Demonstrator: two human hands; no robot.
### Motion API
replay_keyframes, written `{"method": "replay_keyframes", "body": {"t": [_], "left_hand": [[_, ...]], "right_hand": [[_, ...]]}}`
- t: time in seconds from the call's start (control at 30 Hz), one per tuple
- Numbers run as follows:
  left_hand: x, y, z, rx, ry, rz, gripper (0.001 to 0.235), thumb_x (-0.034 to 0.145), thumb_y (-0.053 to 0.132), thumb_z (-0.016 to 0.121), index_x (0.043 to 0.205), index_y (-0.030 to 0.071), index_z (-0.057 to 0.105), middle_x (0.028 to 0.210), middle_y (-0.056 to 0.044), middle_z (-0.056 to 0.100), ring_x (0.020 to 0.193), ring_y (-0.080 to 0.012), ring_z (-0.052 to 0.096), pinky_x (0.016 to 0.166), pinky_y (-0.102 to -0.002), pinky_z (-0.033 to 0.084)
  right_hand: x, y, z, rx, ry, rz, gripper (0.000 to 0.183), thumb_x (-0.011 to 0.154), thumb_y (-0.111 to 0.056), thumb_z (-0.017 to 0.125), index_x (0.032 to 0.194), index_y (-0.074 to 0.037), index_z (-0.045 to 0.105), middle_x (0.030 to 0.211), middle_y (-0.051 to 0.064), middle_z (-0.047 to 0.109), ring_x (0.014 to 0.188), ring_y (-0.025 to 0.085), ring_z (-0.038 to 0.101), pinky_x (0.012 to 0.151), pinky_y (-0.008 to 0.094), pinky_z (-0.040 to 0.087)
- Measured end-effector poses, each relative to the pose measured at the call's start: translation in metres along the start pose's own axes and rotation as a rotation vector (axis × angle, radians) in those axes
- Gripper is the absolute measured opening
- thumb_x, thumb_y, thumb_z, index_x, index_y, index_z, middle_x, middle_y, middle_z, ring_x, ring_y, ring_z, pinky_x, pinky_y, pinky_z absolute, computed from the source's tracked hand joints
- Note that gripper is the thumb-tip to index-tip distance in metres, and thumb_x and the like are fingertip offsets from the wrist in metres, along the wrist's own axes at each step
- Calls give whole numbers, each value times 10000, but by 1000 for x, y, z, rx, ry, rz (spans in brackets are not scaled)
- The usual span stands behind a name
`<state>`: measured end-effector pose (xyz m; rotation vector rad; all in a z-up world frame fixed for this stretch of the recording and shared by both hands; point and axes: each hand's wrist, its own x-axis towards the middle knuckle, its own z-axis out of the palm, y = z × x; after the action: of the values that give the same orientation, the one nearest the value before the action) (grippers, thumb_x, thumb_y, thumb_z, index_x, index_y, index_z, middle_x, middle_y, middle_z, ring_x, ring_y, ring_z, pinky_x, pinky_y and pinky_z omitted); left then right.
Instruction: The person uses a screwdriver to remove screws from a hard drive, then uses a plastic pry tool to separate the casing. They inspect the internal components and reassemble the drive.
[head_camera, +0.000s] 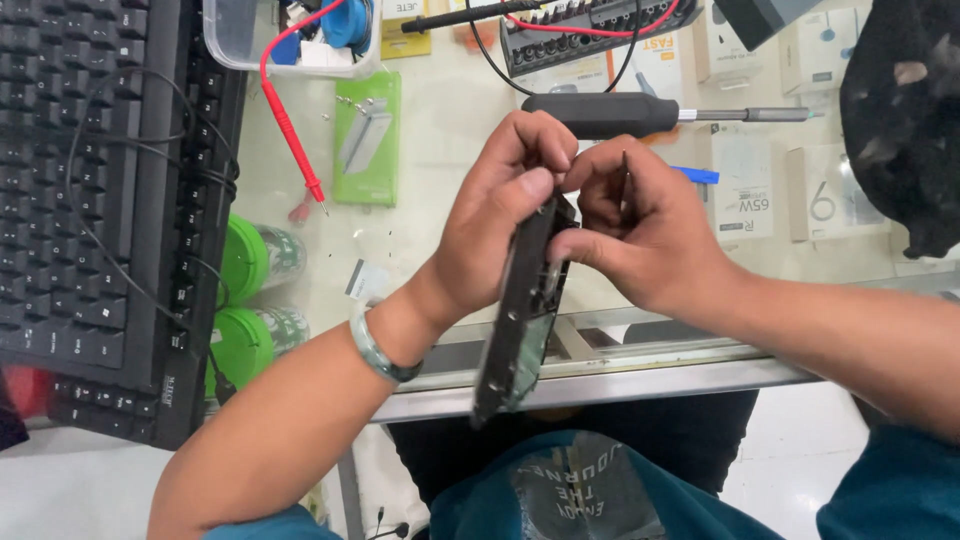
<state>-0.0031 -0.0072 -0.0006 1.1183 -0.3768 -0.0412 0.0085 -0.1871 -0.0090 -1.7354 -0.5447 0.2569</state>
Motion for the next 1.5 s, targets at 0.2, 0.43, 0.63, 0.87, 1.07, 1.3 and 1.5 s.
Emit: {"method": "replay_keyframes", "body": {"t": [0.2, 0.43, 0.63, 0.87, 1.07, 1.3, 1.5], "left_hand": [[5, 0, -4, -183, 29, -36, 89, 969, 217, 506, 991, 144, 460, 982, -6, 444, 912, -114, 412, 864, -248, 348], [6, -3, -8, -180, 34, -48, 83, 987, 134, 563, 1051, 129, 510, 1066, -27, 501, 970, -116, 462, 899, -249, 380], [6, -1, -11, -160, 37, -71, 68, 995, 135, 566, 1042, 127, 518, 1065, -29, 520, 949, -113, 475, 882, -251, 395], [7, 4, -14, -93, -13, -105, 91, 984, 141, 578, 1045, 128, 511, 1053, -28, 520, 991, -128, 485, 929, -262, 409], [8, 4, -17, -94, -68, -124, 75, 1009, 151, 566, 1059, 128, 515, 1065, -47, 543, 994, -124, 508, 947, -266, 422], [6, 19, -24, -223, -178, -458, 359, 1043, 361, 577, 1252, 73, 527, 1080, -46, 612, 880, -120, 642, 782, -272, 551], [7, 22, -39, -6, -441, -437, 630, 1010, 426, 591, 1478, 61, 380, 1192, -52, 575, 1107, -148, 591, 986, -312, 521]], "right_hand": [[3, -9, -6, -252, -52, -41, 500, 860, -348, 832, 1237, -119, 597, 694, -23, 366, 620, 112, 320, 569, 268, 318], [15, -12, -18, -290, -168, -70, 354, 879, -385, 792, 974, -80, 638, 671, -17, 346, 610, 122, 294, 569, 280, 241], [17, -9, -20, -193, -155, -80, 259, 966, -317, 703, 880, -92, 607, 644, -44, 316, 615, 118, 265, 566, 280, 233], [17, -8, -19, -224, -116, -163, 290, 980, -264, 692, 798, -97, 542, 588, -40, 307, 564, 125, 259, 539, 286, 225], [17, -9, -20, -226, -108, -231, 312, 989, -263, 684, 773, -92, 537, 579, -40, 274, 552, 134, 243, 542, 289, 217], [12, -13, -30, -180, -39, -177, 248, 975, -203, 718, 817, -49, 605, 589, -25, 326, 554, 107, 255, 531, 270, 218], [8, -19, -34, -71, -9, 2, 277, 940, -200, 765, 793, -84, 561, 615, -55, 293, 582, 83, 260, 550, 241, 234]]}}
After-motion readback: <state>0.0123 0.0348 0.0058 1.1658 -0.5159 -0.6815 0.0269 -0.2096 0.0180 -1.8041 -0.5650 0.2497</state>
